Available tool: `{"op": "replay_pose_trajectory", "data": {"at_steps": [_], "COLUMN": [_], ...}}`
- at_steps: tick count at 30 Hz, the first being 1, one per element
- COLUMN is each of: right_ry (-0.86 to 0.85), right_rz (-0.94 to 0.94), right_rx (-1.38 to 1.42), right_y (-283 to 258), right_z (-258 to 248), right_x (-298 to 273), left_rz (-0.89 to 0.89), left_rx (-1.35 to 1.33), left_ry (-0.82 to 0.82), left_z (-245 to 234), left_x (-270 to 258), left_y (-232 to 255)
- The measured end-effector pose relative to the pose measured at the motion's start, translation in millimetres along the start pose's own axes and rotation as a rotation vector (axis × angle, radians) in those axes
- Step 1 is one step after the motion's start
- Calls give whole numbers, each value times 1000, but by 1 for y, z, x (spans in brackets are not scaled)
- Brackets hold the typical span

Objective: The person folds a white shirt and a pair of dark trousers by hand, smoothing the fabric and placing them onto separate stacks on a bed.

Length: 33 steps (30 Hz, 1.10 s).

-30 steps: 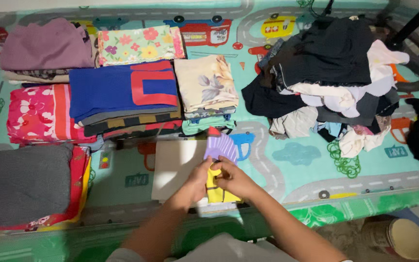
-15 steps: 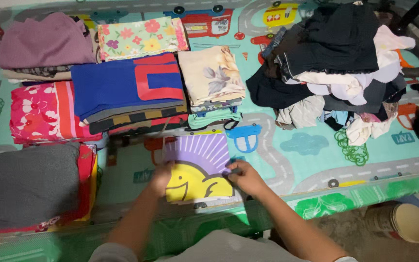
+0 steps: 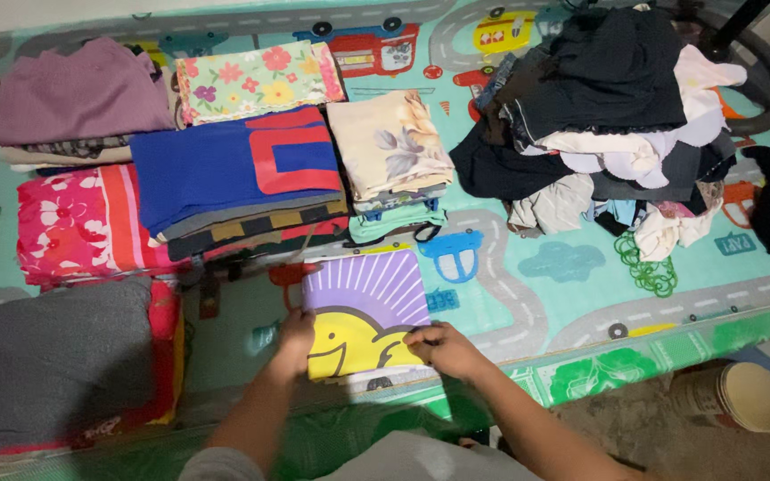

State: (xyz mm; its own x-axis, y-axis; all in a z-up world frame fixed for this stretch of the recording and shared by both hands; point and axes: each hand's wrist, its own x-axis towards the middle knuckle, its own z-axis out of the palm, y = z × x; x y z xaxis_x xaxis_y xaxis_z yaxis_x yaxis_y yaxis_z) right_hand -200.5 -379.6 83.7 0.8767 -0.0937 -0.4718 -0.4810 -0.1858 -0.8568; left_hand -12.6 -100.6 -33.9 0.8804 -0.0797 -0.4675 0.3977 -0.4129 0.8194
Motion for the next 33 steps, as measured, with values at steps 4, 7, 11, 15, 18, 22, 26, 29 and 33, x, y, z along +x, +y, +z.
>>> {"op": "replay_pose_trajectory", "data": {"at_steps": [4, 7, 11, 15, 18, 22, 26, 29, 33], "right_ry": [-66, -64, -52, 22, 42, 55, 82, 93, 108], "right_rz": [60, 140, 166, 179, 114, 126, 217, 173, 222], "right_rx": [36, 32, 56, 121, 195, 191, 155, 67, 90], "right_y": [-15, -28, -25, -2, 14, 12, 2, 4, 15], "right_z": [4, 5, 6, 1, -2, -7, -15, -22, -36], "right_x": [-11, -16, -13, 2, 9, 7, 1, 0, 0], "left_rz": [-139, -205, -167, -167, -240, 76, 330, 490, 576], "left_rx": [104, -97, -128, -88, -241, 421, 569, 656, 780], "left_ry": [-10, -67, -67, -84, -60, 84, 192, 180, 151], "left_z": [-5, -8, -7, -5, 1, 6, 2, -1, -2], "left_x": [-19, -24, -22, -21, -16, -13, -43, -67, -81], "left_y": [25, 32, 31, 32, 33, 49, 83, 103, 124]}}
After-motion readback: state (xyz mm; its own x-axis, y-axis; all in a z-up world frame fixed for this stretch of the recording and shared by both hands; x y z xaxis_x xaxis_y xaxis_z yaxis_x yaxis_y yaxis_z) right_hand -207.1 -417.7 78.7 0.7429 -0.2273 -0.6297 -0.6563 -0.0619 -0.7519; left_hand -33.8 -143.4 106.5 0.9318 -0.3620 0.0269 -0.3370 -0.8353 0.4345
